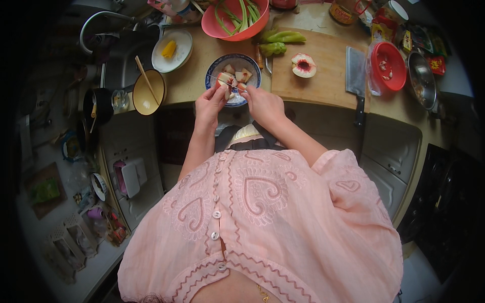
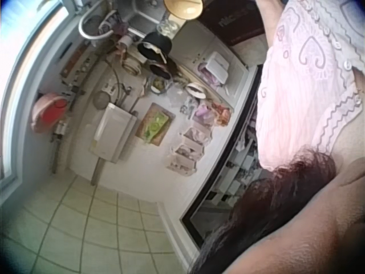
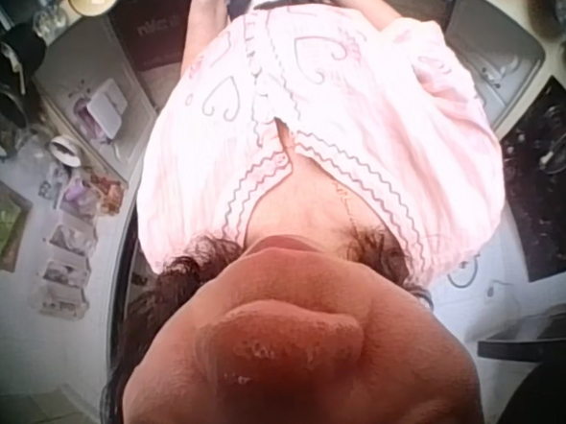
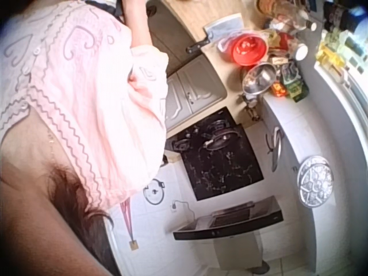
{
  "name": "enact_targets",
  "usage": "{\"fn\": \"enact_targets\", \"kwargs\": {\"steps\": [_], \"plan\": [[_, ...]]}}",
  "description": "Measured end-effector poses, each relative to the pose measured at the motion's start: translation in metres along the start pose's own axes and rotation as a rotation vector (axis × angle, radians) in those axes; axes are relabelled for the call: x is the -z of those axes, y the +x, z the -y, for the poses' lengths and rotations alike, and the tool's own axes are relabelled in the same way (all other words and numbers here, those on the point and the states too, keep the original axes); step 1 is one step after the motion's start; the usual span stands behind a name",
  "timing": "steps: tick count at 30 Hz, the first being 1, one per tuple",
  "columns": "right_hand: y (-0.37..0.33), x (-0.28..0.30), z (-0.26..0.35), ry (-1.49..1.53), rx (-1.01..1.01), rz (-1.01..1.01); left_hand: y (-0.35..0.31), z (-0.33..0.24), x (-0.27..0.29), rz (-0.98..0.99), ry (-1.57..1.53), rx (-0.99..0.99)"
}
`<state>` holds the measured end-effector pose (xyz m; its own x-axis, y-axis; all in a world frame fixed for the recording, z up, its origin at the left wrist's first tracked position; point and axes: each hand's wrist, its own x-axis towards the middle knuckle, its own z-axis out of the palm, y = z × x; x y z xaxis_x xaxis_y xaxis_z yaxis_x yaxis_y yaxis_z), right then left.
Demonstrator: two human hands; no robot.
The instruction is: The person holds a peach in their left hand and uses a small knife in their right hand to cut the fruit into slices. The slices are placed into a small blue and white patterned bowl held in the left hand. The person continues to slice the peach and arrange the pieces in the bowl.
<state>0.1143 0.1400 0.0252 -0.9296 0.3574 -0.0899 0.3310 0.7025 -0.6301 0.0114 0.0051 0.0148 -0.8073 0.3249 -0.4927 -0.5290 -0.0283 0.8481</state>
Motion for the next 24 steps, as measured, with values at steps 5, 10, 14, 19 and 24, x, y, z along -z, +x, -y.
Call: {"fn": "enact_targets", "kwargs": {"steps": [5, 10, 14, 19, 24], "plan": [[-0.001, 0.004, 0.002, -0.011, -0.02, 0.036, 0.003, -0.002, 0.003, -0.016, -0.015, -0.014], [-0.001, 0.004, 0.002, 0.0, -0.015, 0.027, 0.007, 0.001, 0.007, -0.026, 0.03, -0.046], [-0.002, 0.01, 0.007, -0.006, -0.073, 0.085, 0.01, 0.004, 0.01, -0.034, 0.048, -0.085], [0.0, 0.008, 0.009, -0.002, -0.055, 0.061, 0.007, 0.003, 0.003, -0.048, 0.13, -0.152], [0.001, 0.007, 0.011, -0.05, -0.017, 0.022, 0.005, 0.005, 0.0, -0.066, 0.266, -0.235]]}}
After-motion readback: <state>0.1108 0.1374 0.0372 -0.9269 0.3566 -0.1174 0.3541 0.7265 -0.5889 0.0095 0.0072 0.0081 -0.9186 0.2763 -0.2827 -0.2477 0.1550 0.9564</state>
